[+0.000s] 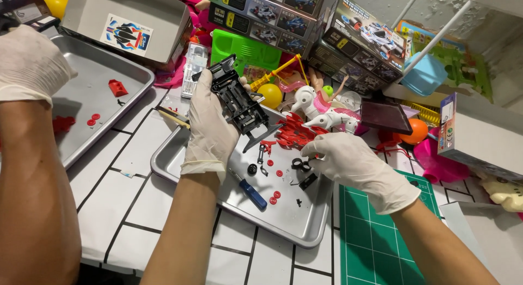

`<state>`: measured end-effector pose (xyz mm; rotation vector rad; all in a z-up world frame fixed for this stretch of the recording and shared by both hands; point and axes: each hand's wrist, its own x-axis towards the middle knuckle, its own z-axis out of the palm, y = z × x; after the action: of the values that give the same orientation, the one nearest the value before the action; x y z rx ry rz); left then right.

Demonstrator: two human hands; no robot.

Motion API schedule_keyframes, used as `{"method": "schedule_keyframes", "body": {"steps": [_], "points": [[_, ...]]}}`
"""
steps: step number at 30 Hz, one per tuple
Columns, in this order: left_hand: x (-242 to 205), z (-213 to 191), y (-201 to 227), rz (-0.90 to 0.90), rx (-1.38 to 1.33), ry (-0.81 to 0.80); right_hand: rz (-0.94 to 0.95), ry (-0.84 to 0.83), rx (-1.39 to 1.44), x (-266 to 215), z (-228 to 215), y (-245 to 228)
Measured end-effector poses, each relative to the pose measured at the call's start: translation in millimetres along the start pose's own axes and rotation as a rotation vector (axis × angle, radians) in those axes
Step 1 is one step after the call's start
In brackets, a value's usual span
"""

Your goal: The person assembles a black plastic model chassis on a green cutting mat. They insert small components, attach a blue and white motor, and secure parts using a screwdriver. The workspace is cluttered with various toys and model parts.

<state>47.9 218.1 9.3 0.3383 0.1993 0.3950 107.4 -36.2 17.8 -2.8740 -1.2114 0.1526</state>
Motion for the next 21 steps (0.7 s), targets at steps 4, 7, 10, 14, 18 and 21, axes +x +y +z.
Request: {"method": "schedule_keyframes", "body": {"steps": [4,7,10,14,18,21], "points": [[0.8,0.1,-0.5,-0.001,0.011,0.002,-0.089,0.133,0.019,-14.3,-0.9,16.0],[0.1,-0.4,0.4,0.0,0.001,0.003,-0.15,0.226,0.052,-29.3,-14.2,17.5],[-3.2,6.1,2.4,-0.034,0.013,0.0,-0.165,0.3,0.077,-41.4,-24.7,25.9],[-16.3,21.8,2.5,0.062,0.121,0.095,-0.216,0.379,0.156,-51.2,-30.8,37.5],[-12.5,23.0,4.3,0.014,0.136,0.16,-0.211,0.366,0.166,-51.5,-25.4,43.8],[15.8,-52.7,-13.7,0.794,1.192,-0.2,-0.189,0.348,0.164,-47.5,-15.7,39.5]]}}
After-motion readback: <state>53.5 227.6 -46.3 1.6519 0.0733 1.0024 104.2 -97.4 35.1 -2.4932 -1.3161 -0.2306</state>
